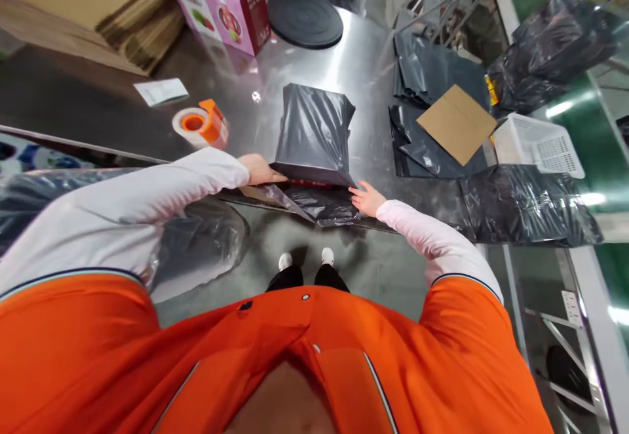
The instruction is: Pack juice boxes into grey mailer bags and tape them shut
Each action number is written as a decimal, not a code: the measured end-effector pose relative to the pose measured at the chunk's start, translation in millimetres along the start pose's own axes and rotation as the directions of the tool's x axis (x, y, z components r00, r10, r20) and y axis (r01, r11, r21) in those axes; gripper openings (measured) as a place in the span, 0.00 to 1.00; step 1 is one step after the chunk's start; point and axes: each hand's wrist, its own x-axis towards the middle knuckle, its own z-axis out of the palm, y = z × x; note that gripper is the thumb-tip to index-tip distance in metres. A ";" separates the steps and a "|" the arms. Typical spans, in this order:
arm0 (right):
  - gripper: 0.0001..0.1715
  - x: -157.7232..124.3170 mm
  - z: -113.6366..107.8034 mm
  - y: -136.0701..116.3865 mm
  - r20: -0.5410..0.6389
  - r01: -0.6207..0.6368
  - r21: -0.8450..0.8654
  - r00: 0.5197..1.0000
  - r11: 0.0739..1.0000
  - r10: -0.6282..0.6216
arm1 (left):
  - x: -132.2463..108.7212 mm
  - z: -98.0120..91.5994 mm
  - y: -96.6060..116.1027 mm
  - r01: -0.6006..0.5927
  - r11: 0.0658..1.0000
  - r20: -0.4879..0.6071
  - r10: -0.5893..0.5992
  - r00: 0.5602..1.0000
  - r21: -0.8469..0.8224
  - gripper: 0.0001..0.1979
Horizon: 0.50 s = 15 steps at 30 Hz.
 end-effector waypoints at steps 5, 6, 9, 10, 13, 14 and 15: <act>0.19 -2.7 8.8 11.3 0.034 0.088 -0.205 0.996 0.975 -0.082 | -15.4 13.8 -78.0 -0.205 0.939 0.223 0.146 0.964 0.276 0.27; 0.16 -2.2 12.9 14.0 0.034 0.107 -0.252 0.994 0.962 -0.102 | -20.7 16.7 -86.5 -0.251 0.919 0.219 0.189 0.957 0.304 0.29; 0.14 -1.4 25.4 19.8 0.022 0.117 -0.311 0.993 0.943 -0.117 | -35.5 30.7 -97.3 -0.225 0.908 0.146 0.184 0.972 0.353 0.27; 0.12 -2.1 28.6 20.6 0.014 0.110 -0.311 0.994 0.944 -0.111 | -40.1 36.7 -98.3 -0.187 0.920 0.112 0.158 0.981 0.344 0.24; 0.10 -8.4 33.2 21.7 -0.035 0.110 -0.287 0.991 0.952 -0.126 | -53.6 54.0 -101.9 -0.111 0.960 -0.014 0.118 0.993 0.256 0.17; 0.12 -11.4 33.5 22.4 -0.064 0.116 -0.268 0.988 0.956 -0.138 | -57.7 58.4 -103.6 -0.091 0.971 -0.059 0.106 0.993 0.222 0.17; 0.13 -14.2 33.5 23.5 -0.096 0.123 -0.235 0.984 0.964 -0.149 | -61.2 61.9 -105.4 -0.069 0.979 -0.098 0.089 0.991 0.192 0.17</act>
